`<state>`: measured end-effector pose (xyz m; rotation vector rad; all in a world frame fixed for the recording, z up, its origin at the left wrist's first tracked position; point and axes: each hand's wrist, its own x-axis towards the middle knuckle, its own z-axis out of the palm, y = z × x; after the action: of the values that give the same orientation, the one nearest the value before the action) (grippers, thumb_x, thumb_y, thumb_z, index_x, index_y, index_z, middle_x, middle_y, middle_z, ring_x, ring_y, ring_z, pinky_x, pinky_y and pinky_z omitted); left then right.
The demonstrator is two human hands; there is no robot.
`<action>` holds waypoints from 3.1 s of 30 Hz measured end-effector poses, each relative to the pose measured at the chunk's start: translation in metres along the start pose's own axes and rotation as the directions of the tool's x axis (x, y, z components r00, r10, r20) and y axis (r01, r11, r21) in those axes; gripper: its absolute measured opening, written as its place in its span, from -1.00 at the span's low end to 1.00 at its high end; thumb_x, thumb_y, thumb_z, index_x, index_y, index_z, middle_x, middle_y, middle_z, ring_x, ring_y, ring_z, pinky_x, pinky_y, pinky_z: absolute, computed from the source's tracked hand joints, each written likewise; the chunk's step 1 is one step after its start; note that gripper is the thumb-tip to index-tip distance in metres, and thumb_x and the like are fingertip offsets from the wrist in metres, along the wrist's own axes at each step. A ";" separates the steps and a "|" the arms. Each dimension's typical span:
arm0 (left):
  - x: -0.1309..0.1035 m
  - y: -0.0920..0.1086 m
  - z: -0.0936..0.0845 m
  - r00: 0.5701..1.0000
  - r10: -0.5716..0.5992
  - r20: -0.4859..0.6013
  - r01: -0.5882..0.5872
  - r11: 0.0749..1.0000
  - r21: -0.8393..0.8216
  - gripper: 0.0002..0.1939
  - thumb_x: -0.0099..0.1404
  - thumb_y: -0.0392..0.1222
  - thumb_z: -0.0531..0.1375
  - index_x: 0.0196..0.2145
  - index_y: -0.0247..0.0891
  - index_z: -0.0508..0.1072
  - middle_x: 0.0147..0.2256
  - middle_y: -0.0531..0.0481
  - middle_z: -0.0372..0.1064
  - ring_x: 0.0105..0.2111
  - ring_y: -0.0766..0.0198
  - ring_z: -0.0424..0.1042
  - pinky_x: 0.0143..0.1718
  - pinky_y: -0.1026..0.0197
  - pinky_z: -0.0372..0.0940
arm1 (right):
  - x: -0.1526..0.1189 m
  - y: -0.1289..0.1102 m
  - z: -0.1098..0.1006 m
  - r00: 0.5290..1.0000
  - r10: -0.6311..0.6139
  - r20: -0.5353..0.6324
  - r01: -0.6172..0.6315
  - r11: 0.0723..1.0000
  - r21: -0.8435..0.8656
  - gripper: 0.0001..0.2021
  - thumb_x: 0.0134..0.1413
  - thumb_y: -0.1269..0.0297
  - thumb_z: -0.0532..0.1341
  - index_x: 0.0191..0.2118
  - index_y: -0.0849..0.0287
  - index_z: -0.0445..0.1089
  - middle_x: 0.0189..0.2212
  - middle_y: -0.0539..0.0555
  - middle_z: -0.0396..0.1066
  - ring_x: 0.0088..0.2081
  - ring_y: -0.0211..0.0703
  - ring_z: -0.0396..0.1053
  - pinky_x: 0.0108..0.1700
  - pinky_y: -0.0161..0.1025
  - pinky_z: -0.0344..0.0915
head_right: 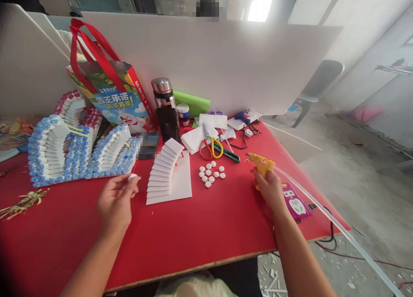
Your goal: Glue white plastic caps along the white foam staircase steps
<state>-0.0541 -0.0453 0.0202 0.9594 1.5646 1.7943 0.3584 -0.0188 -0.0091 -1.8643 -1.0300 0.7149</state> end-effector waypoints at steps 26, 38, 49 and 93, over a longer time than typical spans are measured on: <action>-0.004 -0.026 0.002 0.934 -0.195 0.300 0.262 0.943 -0.204 -0.71 0.15 -0.15 0.42 -0.19 -0.28 0.53 -0.36 -0.01 0.51 -0.45 0.41 0.38 -0.43 0.35 0.27 | -0.085 -0.111 0.113 0.652 -0.268 0.709 -0.090 0.901 0.424 -0.66 0.20 -0.05 0.23 -0.30 0.17 0.39 -0.58 -0.09 0.14 -0.51 -0.30 0.03 -0.45 -0.27 -0.02; 0.020 -0.024 -0.010 0.860 -0.403 0.313 0.510 0.705 -0.492 -0.84 0.17 -0.40 0.34 -0.24 -0.38 0.60 -0.25 -0.11 0.60 -0.27 0.33 0.58 -0.17 0.35 0.49 | -0.089 -0.093 0.135 0.551 -0.365 0.751 0.042 0.910 0.412 -0.56 0.28 -0.12 0.13 -0.35 0.18 0.43 -0.62 -0.04 0.26 -0.54 -0.27 0.12 -0.45 -0.26 0.04; 0.009 -0.021 -0.009 0.836 -0.209 0.507 0.458 0.776 -0.434 -0.75 0.15 -0.40 0.37 -0.17 -0.33 0.59 -0.30 -0.07 0.56 -0.38 0.39 0.52 -0.35 0.42 0.43 | -0.096 -0.087 0.136 0.487 -0.447 0.750 0.023 0.865 0.501 -0.56 0.24 -0.08 0.17 -0.44 0.21 0.43 -0.57 0.02 0.34 -0.56 -0.27 0.24 -0.47 -0.26 0.09; 0.008 -0.022 -0.005 0.786 -0.274 0.554 0.499 0.810 -0.308 -0.69 0.09 -0.39 0.43 -0.18 -0.36 0.57 -0.31 -0.03 0.56 -0.37 0.39 0.55 -0.29 0.40 0.49 | -0.109 -0.094 0.132 0.460 -0.522 0.719 0.108 0.836 0.538 -0.50 0.20 -0.12 0.16 -0.57 0.18 0.34 -0.64 -0.02 0.29 -0.64 -0.32 0.19 -0.53 -0.27 0.08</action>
<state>-0.0630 -0.0385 -0.0004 0.7100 0.8940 1.3690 0.1657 -0.0323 0.0207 -0.7916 -1.6202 1.5505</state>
